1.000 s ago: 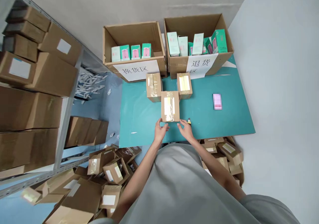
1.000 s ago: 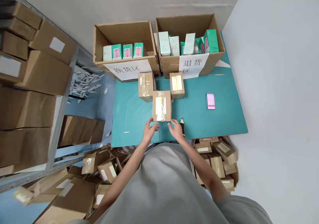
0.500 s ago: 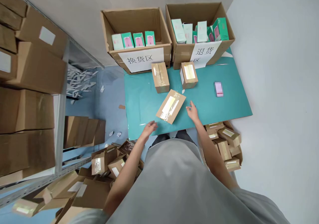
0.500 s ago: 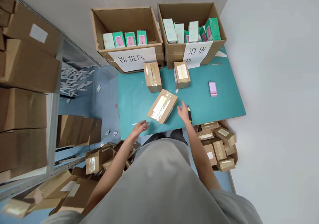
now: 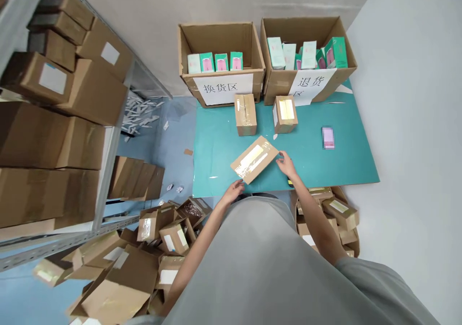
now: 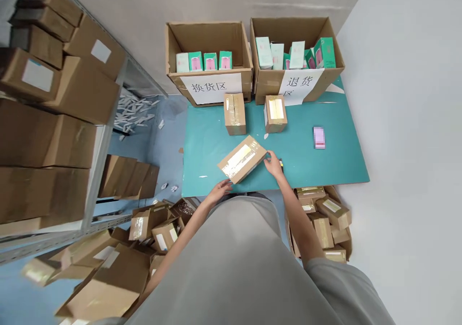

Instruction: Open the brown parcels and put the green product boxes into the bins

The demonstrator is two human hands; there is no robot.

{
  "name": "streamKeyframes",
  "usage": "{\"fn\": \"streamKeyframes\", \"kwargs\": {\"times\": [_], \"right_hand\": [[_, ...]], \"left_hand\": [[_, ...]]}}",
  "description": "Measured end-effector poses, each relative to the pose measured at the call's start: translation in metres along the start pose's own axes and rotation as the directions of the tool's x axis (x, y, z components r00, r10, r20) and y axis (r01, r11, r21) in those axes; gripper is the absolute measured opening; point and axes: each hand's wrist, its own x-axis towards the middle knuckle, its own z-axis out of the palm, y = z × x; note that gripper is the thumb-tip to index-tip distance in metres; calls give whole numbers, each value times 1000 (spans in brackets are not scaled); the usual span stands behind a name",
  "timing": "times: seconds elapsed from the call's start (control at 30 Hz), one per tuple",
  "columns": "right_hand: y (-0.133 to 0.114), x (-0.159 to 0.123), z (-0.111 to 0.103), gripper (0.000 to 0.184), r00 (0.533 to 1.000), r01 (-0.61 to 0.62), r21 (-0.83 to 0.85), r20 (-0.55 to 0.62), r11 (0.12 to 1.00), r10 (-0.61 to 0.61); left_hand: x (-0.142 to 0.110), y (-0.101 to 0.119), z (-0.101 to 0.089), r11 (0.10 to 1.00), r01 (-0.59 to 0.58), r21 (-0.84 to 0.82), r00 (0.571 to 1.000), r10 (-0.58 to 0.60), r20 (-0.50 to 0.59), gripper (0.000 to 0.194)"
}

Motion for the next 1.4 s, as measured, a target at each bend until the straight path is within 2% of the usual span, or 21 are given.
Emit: {"fn": "streamKeyframes", "kwargs": {"times": [0.1,0.2,0.37,0.43,0.6,0.7,0.83,0.9,0.97,1.1,1.23,1.4], "right_hand": [[22,-32,-2,46,989,-113,111,108,987,101],[43,-52,-4,41,968,-190,158,196,969,158],[55,-48,3,70,940,-241,146,279,960,193],[51,-40,8,73,935,-231,141,307,963,179],[40,-25,13,61,935,-188,135,327,973,135],[34,-20,6,59,943,-148,142,319,979,96],[23,-16,-6,63,953,-18,135,301,991,-23],[18,-16,-10,61,947,17,97,316,995,-47],[17,-19,-13,59,938,19,52,344,998,-36],[29,-29,-16,59,911,-11,36,412,999,-5],[47,-38,-17,58,898,-69,85,439,994,25],[58,-44,-13,54,871,-148,92,484,985,85]], "left_hand": [[4,-9,-8,999,-21,-24,993,18,-114,36],[10,-20,-12,999,-39,-37,979,30,-200,37],[16,-35,-1,996,-90,-27,963,81,-257,44],[15,-38,7,994,-106,-28,958,95,-271,47],[12,-37,21,992,-120,-37,940,101,-327,48],[11,-31,18,988,-149,-48,920,120,-374,46],[7,-19,4,961,-273,-34,871,232,-434,39],[4,-16,0,953,-301,-25,859,259,-441,35],[1,-15,-2,964,-264,-38,867,220,-447,35],[-5,-24,3,979,-166,-119,894,98,-438,50],[-6,-38,8,966,-148,-213,885,34,-464,54],[-2,-50,10,988,-100,-119,872,29,-489,51]]}}
